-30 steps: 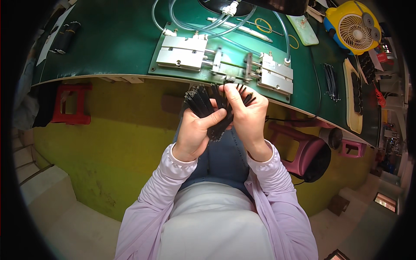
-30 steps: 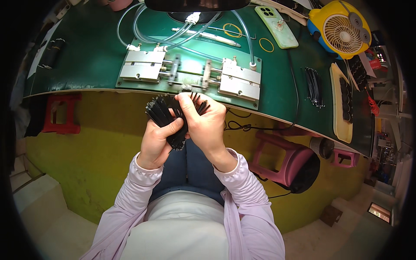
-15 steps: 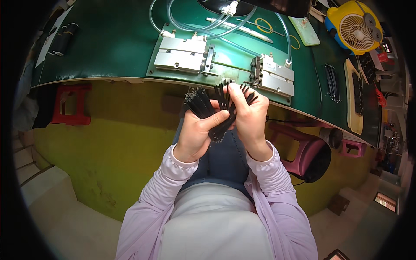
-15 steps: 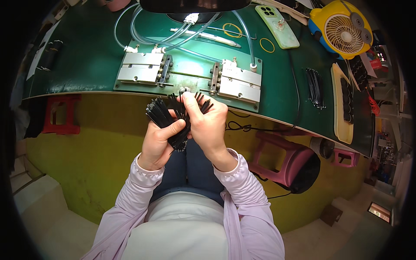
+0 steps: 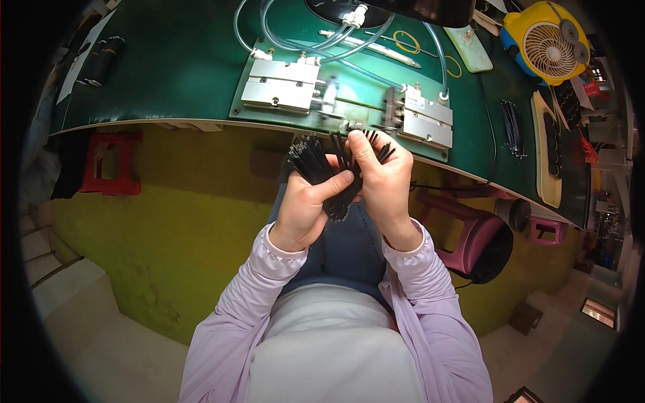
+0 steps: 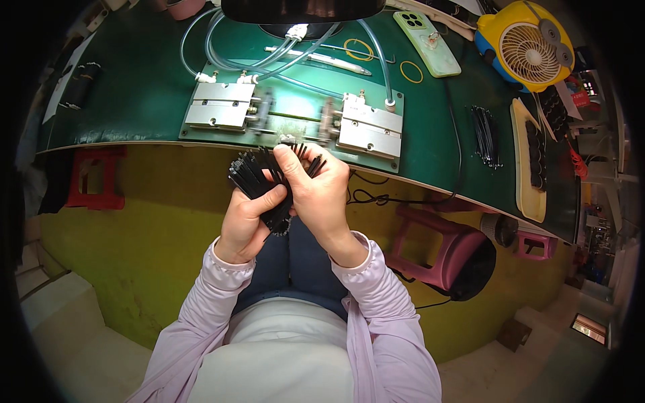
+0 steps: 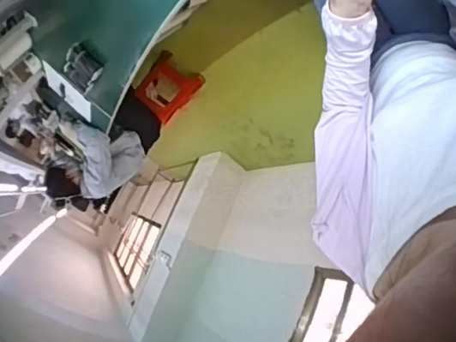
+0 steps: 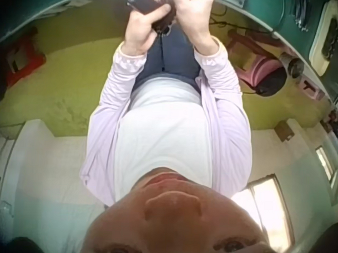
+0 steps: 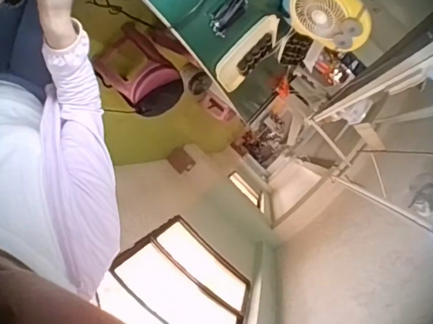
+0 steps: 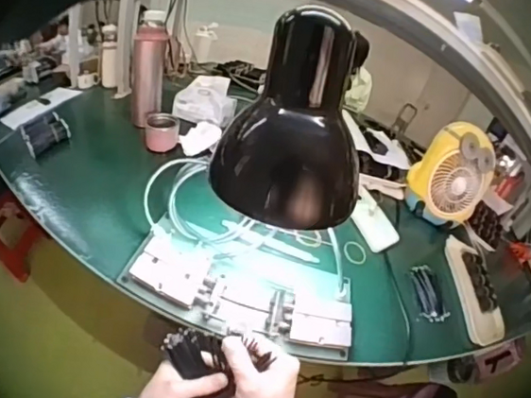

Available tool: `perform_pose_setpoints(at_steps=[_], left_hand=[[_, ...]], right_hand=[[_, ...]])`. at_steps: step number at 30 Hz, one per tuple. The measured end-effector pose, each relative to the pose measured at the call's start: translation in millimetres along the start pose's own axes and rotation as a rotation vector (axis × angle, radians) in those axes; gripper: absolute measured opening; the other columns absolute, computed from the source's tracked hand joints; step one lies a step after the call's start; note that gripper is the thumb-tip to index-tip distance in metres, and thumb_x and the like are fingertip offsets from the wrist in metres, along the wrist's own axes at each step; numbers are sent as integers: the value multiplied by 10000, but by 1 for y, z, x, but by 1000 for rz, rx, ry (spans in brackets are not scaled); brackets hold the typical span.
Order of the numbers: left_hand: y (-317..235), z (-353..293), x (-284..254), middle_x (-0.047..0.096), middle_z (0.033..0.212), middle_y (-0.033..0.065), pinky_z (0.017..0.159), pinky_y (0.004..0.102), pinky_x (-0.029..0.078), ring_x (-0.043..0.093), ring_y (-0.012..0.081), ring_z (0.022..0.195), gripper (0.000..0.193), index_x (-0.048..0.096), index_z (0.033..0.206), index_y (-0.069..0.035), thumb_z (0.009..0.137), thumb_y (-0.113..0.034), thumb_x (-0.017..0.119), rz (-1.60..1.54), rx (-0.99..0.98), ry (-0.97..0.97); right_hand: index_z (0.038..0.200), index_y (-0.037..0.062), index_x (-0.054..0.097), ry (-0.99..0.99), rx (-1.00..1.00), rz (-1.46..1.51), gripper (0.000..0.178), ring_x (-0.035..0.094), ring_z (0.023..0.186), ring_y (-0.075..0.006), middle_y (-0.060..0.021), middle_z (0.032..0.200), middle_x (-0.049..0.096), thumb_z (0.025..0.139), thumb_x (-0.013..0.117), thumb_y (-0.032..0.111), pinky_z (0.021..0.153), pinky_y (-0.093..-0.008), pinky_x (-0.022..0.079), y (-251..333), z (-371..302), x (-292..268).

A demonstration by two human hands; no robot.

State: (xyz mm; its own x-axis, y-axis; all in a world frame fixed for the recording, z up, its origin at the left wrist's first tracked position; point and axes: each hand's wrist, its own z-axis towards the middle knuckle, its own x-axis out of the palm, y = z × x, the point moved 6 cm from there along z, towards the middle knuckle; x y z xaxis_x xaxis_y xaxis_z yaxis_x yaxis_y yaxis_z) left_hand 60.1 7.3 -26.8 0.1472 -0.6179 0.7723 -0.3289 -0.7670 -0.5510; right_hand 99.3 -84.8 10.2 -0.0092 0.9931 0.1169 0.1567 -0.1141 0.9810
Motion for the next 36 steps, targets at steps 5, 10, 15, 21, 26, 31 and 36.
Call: perform_pose_setpoints(at_steps=[5,10,15,21,26,31,36], left_hand=[[1,-2,-3,577,784,77,599,284,481,570,159,666,150,536,911,19,769,0,580,5,9,-27],[2,1,-6,580,777,80,593,287,484,573,163,653,160,533,914,23,764,1,585,19,4,-38],[1,2,-4,585,783,82,600,290,488,578,164,657,158,536,913,25,764,4,584,20,-5,-40],[2,5,-5,588,800,83,619,288,490,580,159,674,167,538,930,25,768,13,574,25,5,14],[-1,5,1,585,791,80,624,284,486,577,161,679,150,542,917,20,770,15,571,33,34,-3],[-3,1,4,580,782,72,616,280,479,571,159,671,123,545,887,14,769,9,575,0,9,-40],[-1,-1,0,578,776,68,601,278,480,567,154,654,123,544,883,11,766,3,581,23,-8,11]], right_hand=[[755,-4,619,-30,7,23,196,473,402,-39,-64,587,612,822,563,172,303,-184,327,2,-3,3],[741,-6,620,-51,8,32,197,480,403,-44,-66,591,613,818,566,168,302,-185,332,1,-1,2],[710,-8,620,-73,-26,1,216,461,385,-45,-41,548,585,818,566,171,301,-189,328,-4,4,-2],[692,-10,617,-83,-14,31,230,444,374,-42,-32,529,568,816,571,178,296,-191,320,-8,6,-3],[690,-8,617,-79,27,54,229,441,376,-38,-33,535,575,810,581,184,299,-189,318,-11,7,-3],[711,-1,624,-49,2,30,203,443,383,-34,-28,541,580,807,584,173,305,-190,323,-6,4,-3],[741,-6,627,12,-42,0,189,460,398,-35,-34,553,589,809,577,163,307,-191,332,7,-3,3]])
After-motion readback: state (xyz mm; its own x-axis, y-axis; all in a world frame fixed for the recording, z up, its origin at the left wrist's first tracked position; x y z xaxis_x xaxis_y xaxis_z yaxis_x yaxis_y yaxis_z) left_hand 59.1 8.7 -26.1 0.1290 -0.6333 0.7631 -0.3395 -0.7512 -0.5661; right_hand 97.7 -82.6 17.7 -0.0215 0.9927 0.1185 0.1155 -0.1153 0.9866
